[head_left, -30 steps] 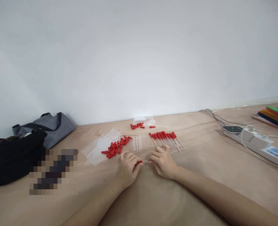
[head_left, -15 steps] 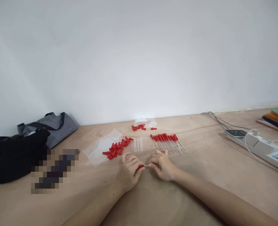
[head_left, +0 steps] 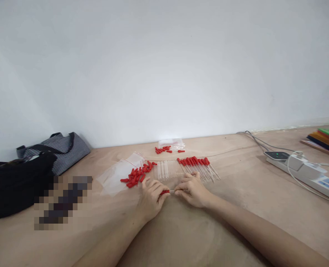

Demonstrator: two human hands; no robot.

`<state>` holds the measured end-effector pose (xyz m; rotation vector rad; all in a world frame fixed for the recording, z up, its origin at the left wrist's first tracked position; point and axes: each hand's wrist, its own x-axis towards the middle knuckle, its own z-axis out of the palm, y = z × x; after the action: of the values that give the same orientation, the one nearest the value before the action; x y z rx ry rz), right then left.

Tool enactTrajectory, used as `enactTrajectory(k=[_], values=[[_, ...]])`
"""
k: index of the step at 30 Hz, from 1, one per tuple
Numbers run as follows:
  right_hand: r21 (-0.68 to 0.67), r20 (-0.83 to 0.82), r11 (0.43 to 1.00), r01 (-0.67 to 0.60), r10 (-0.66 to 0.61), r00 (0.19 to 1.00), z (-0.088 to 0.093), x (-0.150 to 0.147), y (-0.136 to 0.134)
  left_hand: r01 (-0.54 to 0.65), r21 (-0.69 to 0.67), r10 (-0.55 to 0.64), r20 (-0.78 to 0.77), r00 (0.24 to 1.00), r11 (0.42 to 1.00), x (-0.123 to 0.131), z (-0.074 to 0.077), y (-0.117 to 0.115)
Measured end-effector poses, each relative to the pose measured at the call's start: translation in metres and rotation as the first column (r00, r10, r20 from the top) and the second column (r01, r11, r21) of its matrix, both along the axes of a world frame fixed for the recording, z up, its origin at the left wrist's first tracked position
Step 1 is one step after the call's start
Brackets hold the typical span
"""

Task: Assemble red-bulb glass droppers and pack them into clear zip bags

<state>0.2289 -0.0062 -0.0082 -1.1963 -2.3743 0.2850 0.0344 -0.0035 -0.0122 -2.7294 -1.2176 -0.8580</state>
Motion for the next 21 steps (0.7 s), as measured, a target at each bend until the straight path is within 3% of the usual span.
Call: enactTrajectory(k=[3, 5, 8, 10, 12, 16, 21], values=[[0.067, 0.057, 0.997, -0.024, 0.020, 0.998, -0.001, 0.004, 0.001, -0.013, -0.007, 0.013, -0.014, 1.000, 1.000, -0.003, -0.002, 0.003], [0.083, 0.069, 0.996, 0.025, -0.031, 0.997, -0.005, 0.005, 0.004, -0.073, 0.021, 0.074, -0.015, 0.997, 0.997, -0.007, -0.004, 0.007], [0.075, 0.024, 0.953, 0.294, -0.296, 0.955, -0.008, 0.004, 0.016, -0.295, 0.090, 0.295, 0.018, 0.955, 0.951, -0.020, -0.006, 0.019], [0.043, 0.005, 0.878, 0.478, -0.478, 0.878, -0.008, 0.001, 0.027, -0.437, 0.124, 0.437, 0.032, 0.899, 0.891, -0.030, -0.006, 0.027], [0.022, 0.015, 0.815, 0.580, -0.580, 0.814, -0.007, -0.004, 0.038, -0.519, 0.141, 0.521, 0.021, 0.853, 0.843, -0.039, -0.006, 0.033], [0.018, 0.072, 0.747, 0.665, -0.664, 0.744, -0.007, -0.017, 0.056, -0.578, 0.161, 0.587, -0.009, 0.810, 0.800, -0.047, -0.005, 0.039], [0.010, 0.103, 0.730, 0.683, -0.681, 0.725, -0.009, -0.023, 0.066, -0.615, 0.175, 0.626, -0.013, 0.779, 0.769, -0.048, -0.006, 0.042]])
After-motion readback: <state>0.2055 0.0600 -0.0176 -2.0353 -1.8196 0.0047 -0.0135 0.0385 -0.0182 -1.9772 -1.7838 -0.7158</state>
